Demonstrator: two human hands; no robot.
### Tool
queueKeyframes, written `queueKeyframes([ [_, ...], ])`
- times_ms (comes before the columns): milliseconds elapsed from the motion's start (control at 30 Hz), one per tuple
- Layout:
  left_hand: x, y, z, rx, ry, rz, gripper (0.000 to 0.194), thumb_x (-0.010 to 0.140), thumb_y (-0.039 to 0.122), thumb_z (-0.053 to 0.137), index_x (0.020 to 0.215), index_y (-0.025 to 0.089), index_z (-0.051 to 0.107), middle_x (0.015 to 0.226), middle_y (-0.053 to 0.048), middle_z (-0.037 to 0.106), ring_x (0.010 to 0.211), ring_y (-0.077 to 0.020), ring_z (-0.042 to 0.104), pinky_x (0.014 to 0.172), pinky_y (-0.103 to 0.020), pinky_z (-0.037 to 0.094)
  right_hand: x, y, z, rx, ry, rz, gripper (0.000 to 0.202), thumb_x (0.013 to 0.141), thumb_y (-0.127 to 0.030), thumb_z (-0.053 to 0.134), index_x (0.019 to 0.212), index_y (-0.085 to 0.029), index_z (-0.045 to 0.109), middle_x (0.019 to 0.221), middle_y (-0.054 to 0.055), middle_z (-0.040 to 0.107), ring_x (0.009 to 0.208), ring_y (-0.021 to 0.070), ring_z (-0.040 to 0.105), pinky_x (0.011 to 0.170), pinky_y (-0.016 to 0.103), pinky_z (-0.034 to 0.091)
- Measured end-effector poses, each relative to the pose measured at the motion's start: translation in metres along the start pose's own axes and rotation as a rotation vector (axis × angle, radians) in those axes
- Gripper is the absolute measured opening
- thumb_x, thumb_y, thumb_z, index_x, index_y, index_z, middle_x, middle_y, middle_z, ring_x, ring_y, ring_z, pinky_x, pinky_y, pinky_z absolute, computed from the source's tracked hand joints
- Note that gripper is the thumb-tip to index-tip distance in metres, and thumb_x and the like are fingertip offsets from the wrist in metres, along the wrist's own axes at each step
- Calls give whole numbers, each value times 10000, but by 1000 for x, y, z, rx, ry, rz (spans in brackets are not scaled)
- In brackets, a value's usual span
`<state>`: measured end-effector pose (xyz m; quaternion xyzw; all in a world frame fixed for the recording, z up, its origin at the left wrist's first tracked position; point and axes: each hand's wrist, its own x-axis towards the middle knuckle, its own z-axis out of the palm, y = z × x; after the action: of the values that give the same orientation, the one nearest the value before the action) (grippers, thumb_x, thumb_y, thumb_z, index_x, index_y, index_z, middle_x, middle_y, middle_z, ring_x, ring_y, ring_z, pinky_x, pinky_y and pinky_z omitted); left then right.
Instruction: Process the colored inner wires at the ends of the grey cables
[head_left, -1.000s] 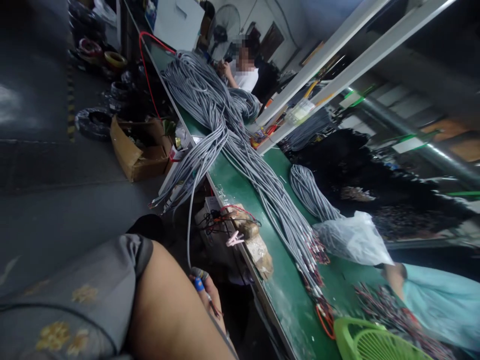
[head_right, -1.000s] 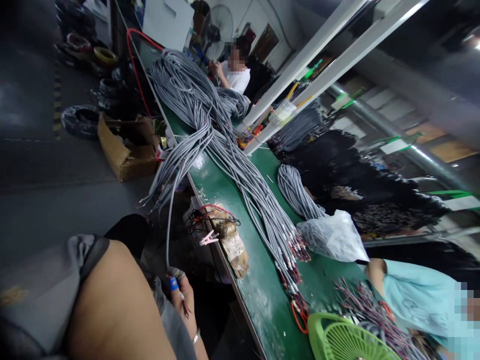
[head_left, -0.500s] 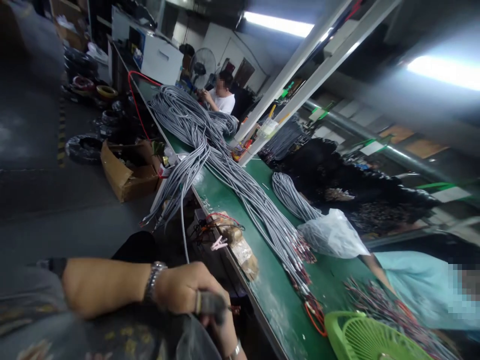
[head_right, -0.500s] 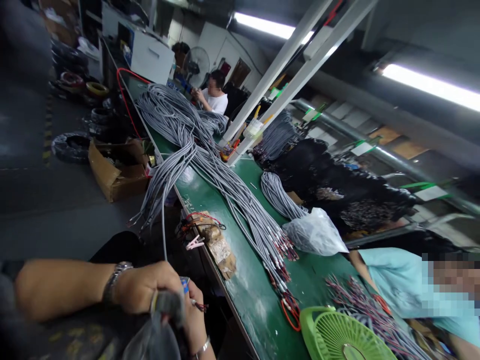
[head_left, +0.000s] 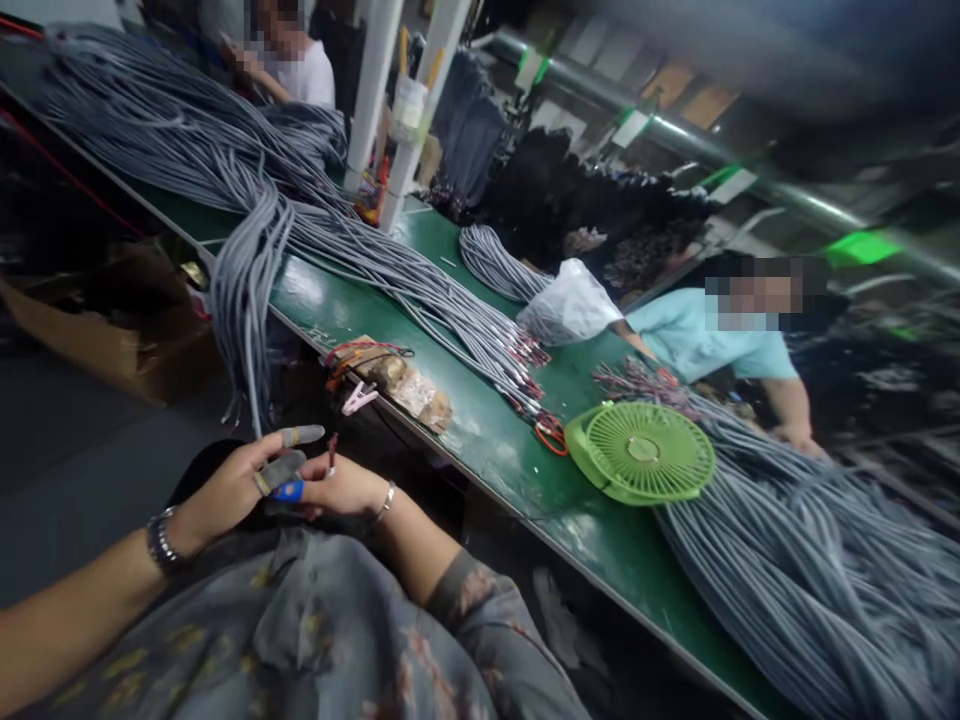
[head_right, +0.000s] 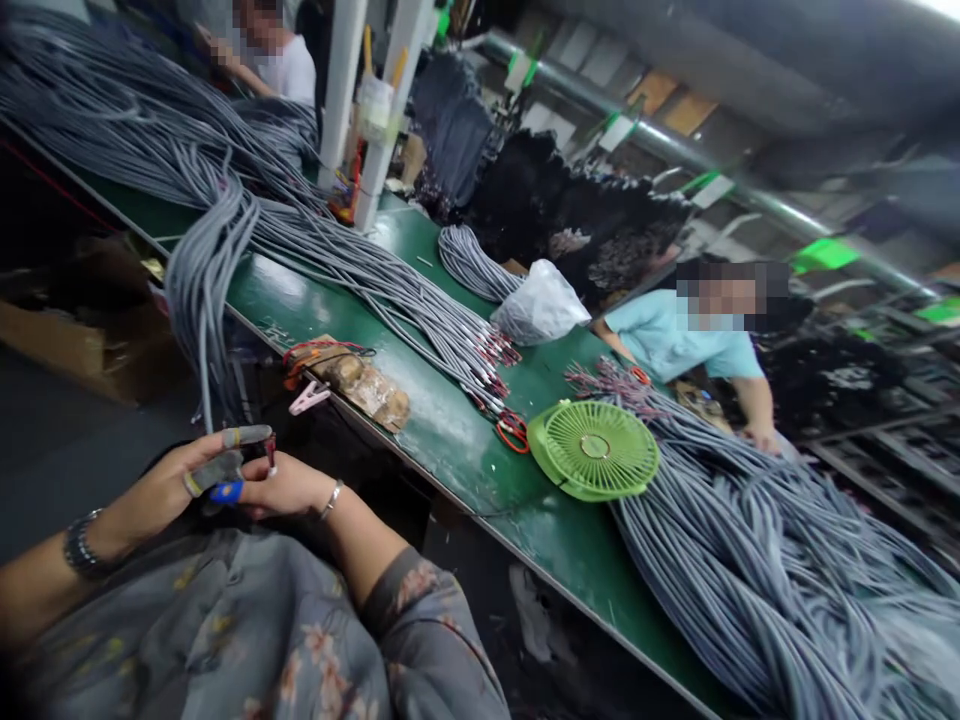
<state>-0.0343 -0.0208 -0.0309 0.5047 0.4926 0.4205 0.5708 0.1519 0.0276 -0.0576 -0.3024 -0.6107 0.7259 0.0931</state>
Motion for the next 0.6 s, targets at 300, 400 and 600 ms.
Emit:
queueKeyframes([
  [300, 21, 5, 23, -7, -343, -169, 576, 705, 694, 984, 1020, 214, 937, 946, -103, 861, 578, -224, 715, 556, -383, 656, 10, 18, 7, 142, -4, 53, 554, 740, -542, 1056, 606, -215, 629, 573, -67, 587, 527, 101, 515, 516, 229, 508],
  [400, 27, -2, 23, 39, -302, -106, 533, 672, 705, 995, 923, 238, 938, 1009, -121, 887, 772, -300, 802, 658, -398, 699, 12, 25, 10, 203, 58, 68, 543, 728, -495, 1074, 618, -206, 628, 594, -69, 597, 538, 91, 516, 542, 225, 525],
  [600, 30, -14, 13, 41, 37, -31, 680, 583, 841, 984, 937, 261, 943, 1186, -154, 923, 1257, -436, 799, 1123, -507, 641, 3, 45, -1, 196, 175, 10, 516, 684, -512, 1094, 974, -191, 812, 936, 19, 795, 864, 189, 757, 841, 342, 666],
])
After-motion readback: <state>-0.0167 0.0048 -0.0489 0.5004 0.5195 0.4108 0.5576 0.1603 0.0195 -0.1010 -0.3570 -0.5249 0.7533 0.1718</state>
